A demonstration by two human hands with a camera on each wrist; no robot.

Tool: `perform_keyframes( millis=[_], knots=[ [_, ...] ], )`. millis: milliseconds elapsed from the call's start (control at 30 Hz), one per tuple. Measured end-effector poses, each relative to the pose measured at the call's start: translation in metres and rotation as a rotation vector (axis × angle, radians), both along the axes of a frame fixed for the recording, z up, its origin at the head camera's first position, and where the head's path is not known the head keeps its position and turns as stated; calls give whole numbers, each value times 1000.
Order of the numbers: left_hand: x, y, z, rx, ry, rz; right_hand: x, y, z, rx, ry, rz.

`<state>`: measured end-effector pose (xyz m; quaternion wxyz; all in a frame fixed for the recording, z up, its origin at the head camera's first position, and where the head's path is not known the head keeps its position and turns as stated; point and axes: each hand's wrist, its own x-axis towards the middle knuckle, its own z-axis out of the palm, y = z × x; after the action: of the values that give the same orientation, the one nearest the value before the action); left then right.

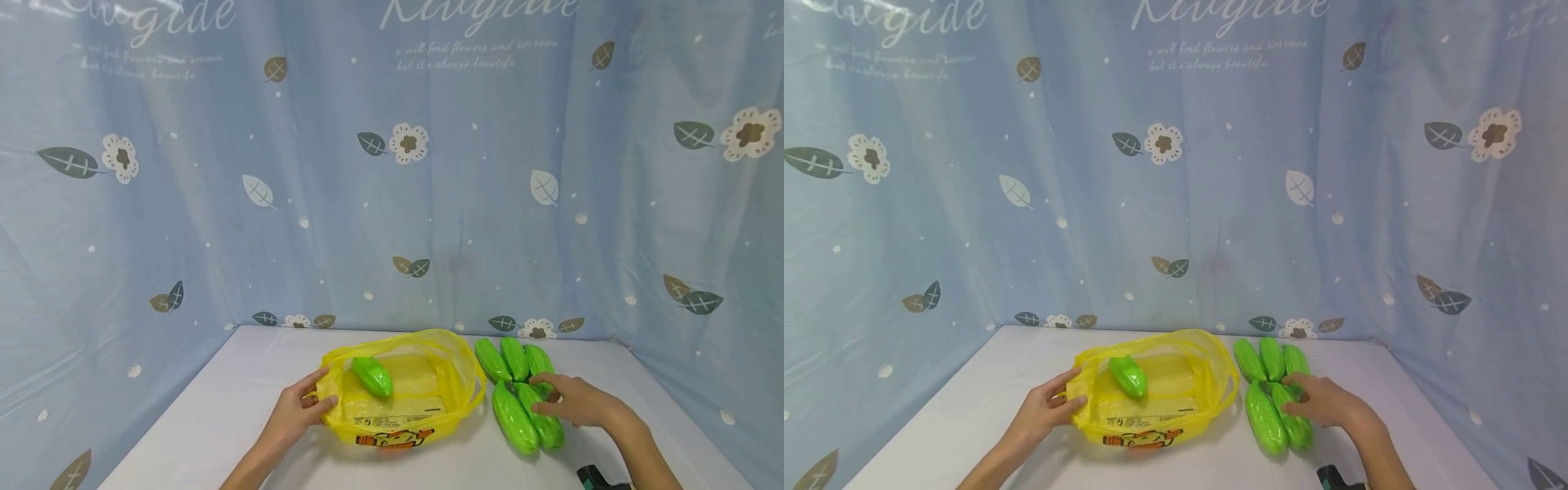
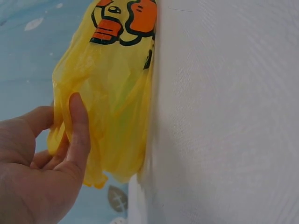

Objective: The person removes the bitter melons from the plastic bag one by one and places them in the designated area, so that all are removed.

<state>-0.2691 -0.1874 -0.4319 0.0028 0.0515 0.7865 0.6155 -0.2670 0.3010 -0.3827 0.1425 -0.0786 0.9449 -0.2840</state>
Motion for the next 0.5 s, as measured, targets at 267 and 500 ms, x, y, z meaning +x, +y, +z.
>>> perform_keyframes(
  millis=[267,500],
  knots=[
    [2,-2,1,3,6,-4,-1,-6,3,50,142,9],
    [2,-1,3,3,6,-6,3,-17,12,89,246,-2]
  ],
)
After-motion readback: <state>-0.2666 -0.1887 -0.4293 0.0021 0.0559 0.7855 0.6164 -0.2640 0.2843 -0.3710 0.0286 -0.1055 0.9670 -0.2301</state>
